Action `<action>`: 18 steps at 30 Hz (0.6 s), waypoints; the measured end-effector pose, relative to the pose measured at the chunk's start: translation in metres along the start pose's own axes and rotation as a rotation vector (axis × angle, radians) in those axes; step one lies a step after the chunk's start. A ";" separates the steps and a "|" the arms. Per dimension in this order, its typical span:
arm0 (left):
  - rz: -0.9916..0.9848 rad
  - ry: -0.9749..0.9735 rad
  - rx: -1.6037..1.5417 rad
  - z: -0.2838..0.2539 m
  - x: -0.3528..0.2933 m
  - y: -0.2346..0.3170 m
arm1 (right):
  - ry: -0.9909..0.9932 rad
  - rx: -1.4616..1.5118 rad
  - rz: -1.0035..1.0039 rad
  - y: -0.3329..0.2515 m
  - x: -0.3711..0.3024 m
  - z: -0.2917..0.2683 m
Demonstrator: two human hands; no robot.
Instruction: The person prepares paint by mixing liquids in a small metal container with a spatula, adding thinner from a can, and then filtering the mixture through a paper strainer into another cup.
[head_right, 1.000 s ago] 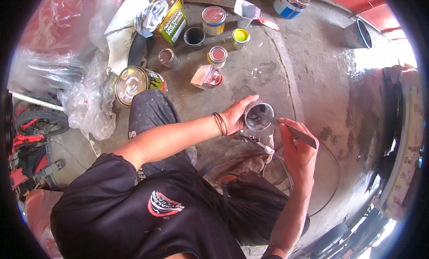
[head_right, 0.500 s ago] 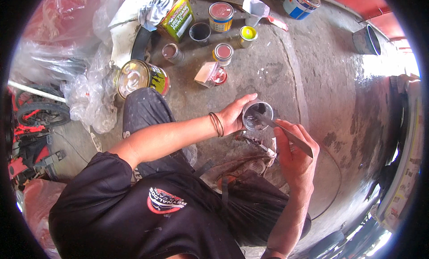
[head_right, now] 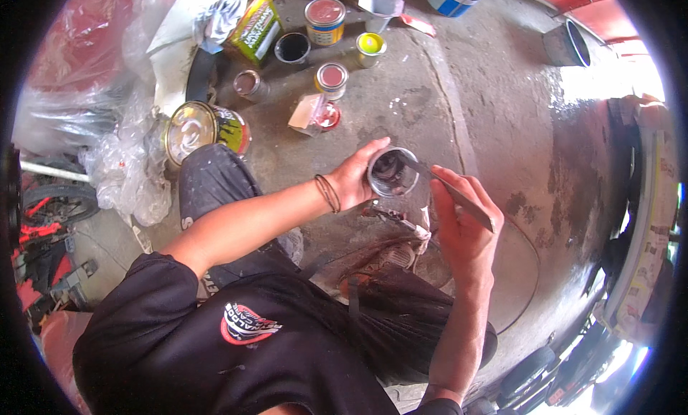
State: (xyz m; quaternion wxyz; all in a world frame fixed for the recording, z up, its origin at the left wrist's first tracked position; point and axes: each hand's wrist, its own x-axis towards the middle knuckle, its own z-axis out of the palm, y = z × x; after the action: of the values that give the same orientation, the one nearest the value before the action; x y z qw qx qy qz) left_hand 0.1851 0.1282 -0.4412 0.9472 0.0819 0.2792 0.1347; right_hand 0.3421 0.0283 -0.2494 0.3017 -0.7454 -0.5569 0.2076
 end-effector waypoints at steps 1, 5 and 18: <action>-0.006 0.024 0.020 0.003 -0.004 0.002 | 0.010 -0.059 -0.058 0.000 0.002 -0.001; -0.026 0.071 0.015 0.009 -0.007 0.006 | -0.060 0.005 0.019 -0.003 0.001 -0.004; -0.019 0.033 -0.051 0.007 -0.003 0.004 | -0.008 -0.009 0.008 0.004 -0.002 -0.001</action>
State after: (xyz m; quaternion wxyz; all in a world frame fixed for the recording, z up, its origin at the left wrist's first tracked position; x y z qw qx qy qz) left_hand 0.1858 0.1309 -0.4332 0.9454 0.0530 0.2920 0.1343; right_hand 0.3446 0.0250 -0.2512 0.2952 -0.7483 -0.5559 0.2093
